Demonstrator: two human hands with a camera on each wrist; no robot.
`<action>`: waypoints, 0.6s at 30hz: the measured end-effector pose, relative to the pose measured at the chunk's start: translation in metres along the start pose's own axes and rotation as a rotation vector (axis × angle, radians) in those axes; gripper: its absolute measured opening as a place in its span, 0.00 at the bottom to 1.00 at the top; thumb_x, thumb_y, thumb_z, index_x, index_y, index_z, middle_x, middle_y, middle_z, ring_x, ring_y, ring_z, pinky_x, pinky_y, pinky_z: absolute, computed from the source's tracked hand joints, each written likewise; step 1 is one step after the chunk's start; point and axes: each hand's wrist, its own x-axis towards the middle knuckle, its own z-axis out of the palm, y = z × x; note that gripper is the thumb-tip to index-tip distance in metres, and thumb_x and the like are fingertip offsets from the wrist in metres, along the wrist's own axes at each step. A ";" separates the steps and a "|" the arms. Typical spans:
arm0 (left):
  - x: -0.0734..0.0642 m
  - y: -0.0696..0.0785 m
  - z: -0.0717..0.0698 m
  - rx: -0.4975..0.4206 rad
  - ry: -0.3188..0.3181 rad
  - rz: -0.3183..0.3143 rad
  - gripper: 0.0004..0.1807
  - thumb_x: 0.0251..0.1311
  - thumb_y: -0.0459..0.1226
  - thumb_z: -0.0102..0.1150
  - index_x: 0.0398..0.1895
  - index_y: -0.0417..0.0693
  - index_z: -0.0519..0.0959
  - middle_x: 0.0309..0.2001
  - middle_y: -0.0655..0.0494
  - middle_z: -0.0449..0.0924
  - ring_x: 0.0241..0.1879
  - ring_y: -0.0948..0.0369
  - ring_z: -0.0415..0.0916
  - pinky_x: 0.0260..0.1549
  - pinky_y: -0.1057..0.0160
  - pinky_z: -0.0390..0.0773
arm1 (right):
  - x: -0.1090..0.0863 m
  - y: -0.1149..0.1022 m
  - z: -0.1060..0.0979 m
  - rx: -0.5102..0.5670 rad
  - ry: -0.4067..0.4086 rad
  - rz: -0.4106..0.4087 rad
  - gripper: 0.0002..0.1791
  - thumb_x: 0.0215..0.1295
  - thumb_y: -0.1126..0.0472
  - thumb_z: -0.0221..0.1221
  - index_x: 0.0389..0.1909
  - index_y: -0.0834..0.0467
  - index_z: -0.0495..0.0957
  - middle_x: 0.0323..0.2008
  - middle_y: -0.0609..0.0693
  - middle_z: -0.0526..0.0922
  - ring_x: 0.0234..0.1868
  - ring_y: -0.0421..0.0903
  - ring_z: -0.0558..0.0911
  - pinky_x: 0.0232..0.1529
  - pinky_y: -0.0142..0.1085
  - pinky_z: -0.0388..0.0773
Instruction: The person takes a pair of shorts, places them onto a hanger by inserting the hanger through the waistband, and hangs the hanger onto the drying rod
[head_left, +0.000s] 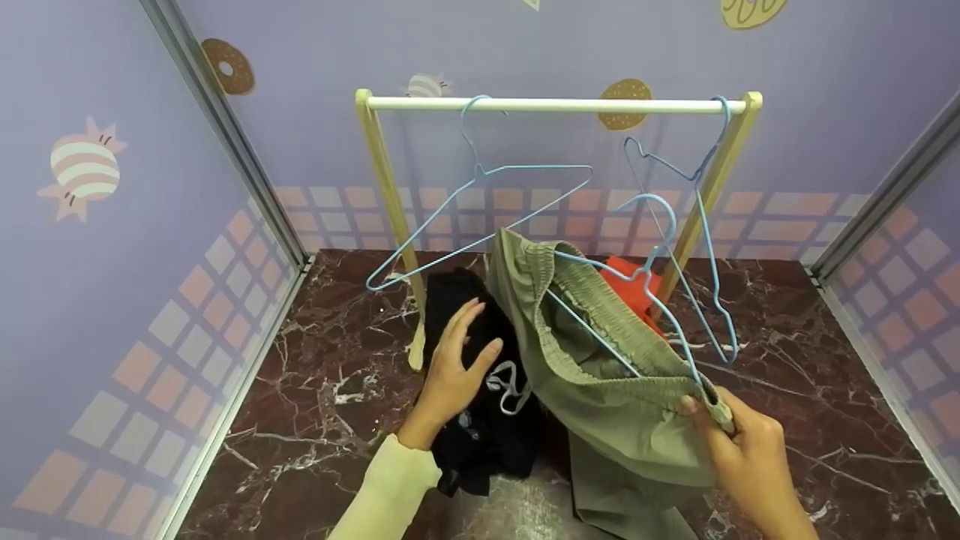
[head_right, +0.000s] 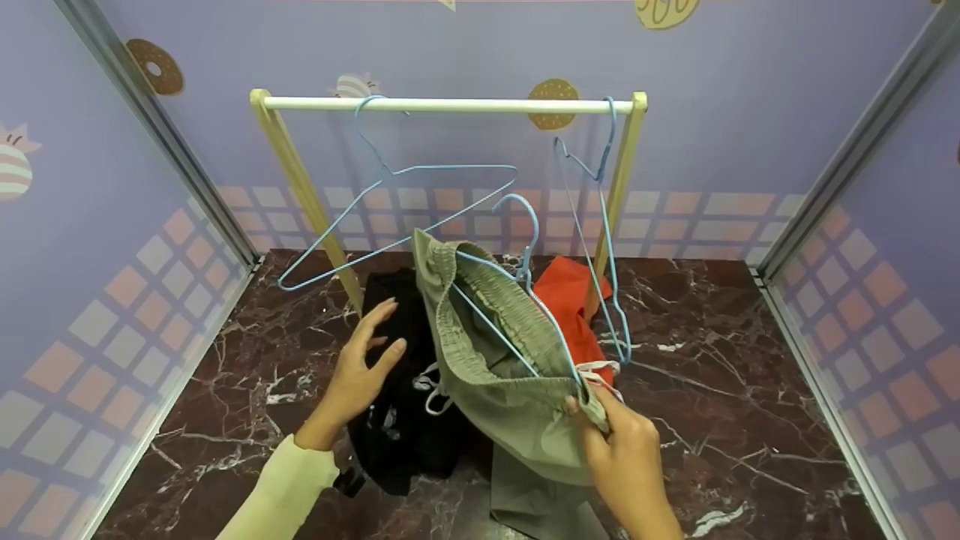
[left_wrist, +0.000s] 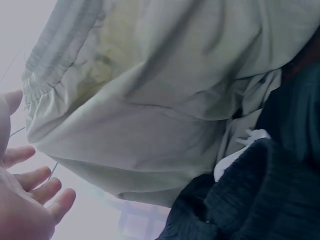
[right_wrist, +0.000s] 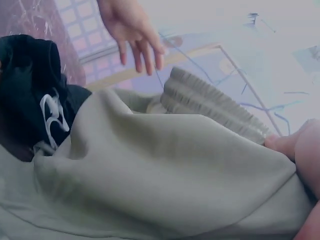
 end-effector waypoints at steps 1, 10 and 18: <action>-0.001 0.000 0.001 0.000 -0.010 -0.008 0.30 0.67 0.45 0.55 0.71 0.56 0.62 0.74 0.56 0.56 0.72 0.55 0.57 0.61 0.47 0.69 | 0.001 -0.002 0.000 0.003 0.007 0.014 0.10 0.53 0.74 0.66 0.28 0.56 0.81 0.16 0.40 0.72 0.16 0.29 0.63 0.19 0.24 0.60; -0.013 -0.016 0.011 0.118 -0.161 -0.103 0.29 0.67 0.51 0.54 0.67 0.52 0.67 0.70 0.49 0.63 0.70 0.50 0.60 0.66 0.45 0.62 | 0.012 -0.019 0.004 0.065 0.015 0.210 0.06 0.58 0.70 0.65 0.31 0.55 0.84 0.22 0.41 0.80 0.19 0.34 0.71 0.24 0.23 0.66; -0.034 -0.036 0.026 0.192 -0.298 -0.168 0.27 0.66 0.48 0.56 0.63 0.44 0.70 0.66 0.43 0.68 0.67 0.47 0.64 0.64 0.46 0.64 | 0.017 -0.029 0.010 0.102 0.022 0.258 0.03 0.60 0.69 0.64 0.28 0.60 0.82 0.21 0.43 0.78 0.22 0.36 0.72 0.27 0.23 0.68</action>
